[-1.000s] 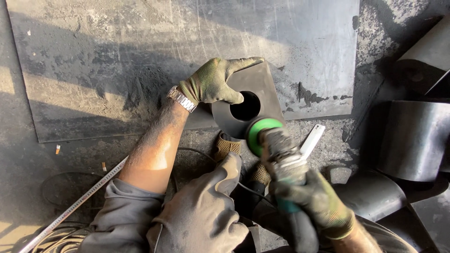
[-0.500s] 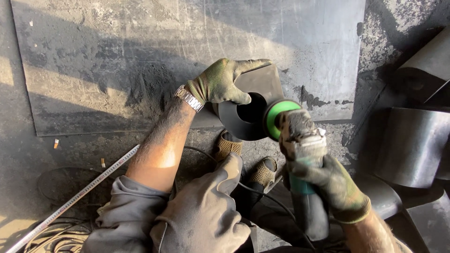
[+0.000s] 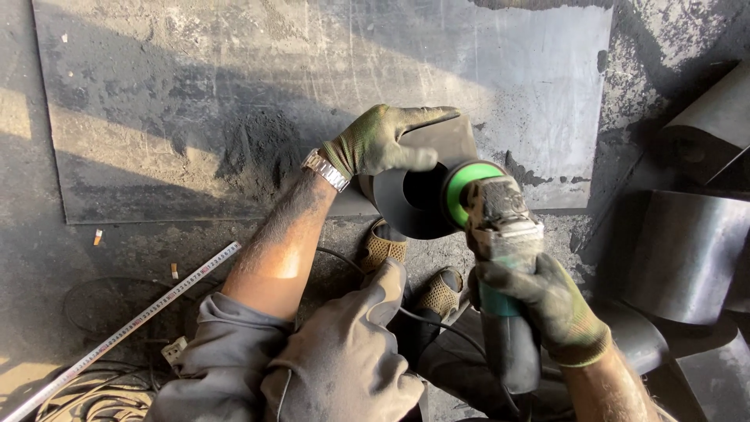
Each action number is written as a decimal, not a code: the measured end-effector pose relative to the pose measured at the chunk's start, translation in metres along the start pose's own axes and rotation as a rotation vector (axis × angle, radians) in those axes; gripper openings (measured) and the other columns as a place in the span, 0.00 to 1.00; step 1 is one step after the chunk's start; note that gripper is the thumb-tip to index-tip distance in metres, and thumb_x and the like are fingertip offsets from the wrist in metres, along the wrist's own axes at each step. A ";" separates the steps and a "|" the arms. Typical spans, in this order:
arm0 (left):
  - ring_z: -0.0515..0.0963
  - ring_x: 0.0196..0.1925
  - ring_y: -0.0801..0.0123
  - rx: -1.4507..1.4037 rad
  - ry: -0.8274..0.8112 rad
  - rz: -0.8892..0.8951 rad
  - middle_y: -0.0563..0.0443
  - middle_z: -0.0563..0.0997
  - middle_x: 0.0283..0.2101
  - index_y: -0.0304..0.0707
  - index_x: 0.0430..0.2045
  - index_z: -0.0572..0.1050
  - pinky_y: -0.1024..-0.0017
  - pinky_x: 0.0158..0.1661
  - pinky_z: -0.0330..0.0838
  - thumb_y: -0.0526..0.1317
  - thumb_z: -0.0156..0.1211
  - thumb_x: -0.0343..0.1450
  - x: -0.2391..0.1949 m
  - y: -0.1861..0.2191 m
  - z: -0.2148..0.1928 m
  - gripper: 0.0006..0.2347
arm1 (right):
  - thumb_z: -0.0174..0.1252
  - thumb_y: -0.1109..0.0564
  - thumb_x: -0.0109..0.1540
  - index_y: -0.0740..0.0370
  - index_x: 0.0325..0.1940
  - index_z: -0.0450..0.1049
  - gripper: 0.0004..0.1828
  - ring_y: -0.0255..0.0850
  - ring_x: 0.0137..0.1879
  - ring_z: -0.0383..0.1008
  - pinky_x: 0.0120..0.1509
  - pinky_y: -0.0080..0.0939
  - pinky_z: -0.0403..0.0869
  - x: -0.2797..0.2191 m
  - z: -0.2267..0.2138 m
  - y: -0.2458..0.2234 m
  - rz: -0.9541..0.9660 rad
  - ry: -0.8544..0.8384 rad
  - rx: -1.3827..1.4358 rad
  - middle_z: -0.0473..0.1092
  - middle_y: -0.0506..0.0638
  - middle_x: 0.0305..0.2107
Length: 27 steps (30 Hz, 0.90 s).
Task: Using an angle grinder to smooth and shape the surfaces of black rubber or plastic industrial components.
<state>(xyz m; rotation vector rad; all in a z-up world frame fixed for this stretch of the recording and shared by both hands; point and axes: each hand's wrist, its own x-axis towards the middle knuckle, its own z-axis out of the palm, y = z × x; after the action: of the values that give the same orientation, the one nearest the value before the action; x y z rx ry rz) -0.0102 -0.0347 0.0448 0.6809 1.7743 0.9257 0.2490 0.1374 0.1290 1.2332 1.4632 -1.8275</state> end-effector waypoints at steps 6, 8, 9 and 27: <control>0.79 0.62 0.64 -0.401 0.105 0.440 0.44 0.82 0.58 0.43 0.58 0.76 0.67 0.62 0.73 0.53 0.56 0.76 0.056 -0.091 0.039 0.20 | 0.66 0.58 0.51 0.68 0.54 0.73 0.27 0.42 0.36 0.76 0.39 0.41 0.76 -0.013 -0.004 0.024 -0.010 -0.044 0.002 0.76 0.55 0.33; 0.82 0.58 0.65 -0.407 0.107 0.361 0.45 0.85 0.54 0.44 0.56 0.77 0.68 0.60 0.76 0.52 0.56 0.75 0.059 -0.093 0.037 0.19 | 0.66 0.59 0.50 0.65 0.55 0.73 0.28 0.41 0.37 0.77 0.40 0.41 0.77 -0.016 -0.010 0.030 0.002 -0.039 0.013 0.77 0.53 0.34; 0.80 0.60 0.66 -0.366 0.121 0.428 0.47 0.82 0.58 0.43 0.57 0.77 0.68 0.62 0.72 0.51 0.55 0.76 0.057 -0.090 0.035 0.19 | 0.66 0.59 0.49 0.66 0.54 0.74 0.28 0.42 0.37 0.78 0.41 0.41 0.78 -0.013 -0.017 0.034 0.030 -0.009 0.002 0.78 0.54 0.34; 0.78 0.64 0.67 -0.645 0.067 0.506 0.48 0.77 0.64 0.36 0.53 0.78 0.65 0.65 0.72 0.45 0.59 0.75 0.064 -0.096 0.044 0.16 | 0.64 0.58 0.52 0.66 0.55 0.73 0.27 0.47 0.38 0.77 0.42 0.46 0.77 0.001 -0.014 0.007 -0.055 0.050 0.038 0.76 0.56 0.34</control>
<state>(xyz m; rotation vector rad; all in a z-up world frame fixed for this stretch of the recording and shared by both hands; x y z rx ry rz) 0.0043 -0.0246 -0.0776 0.6775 1.2461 1.7760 0.2594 0.1490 0.1247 1.2772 1.5099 -1.8816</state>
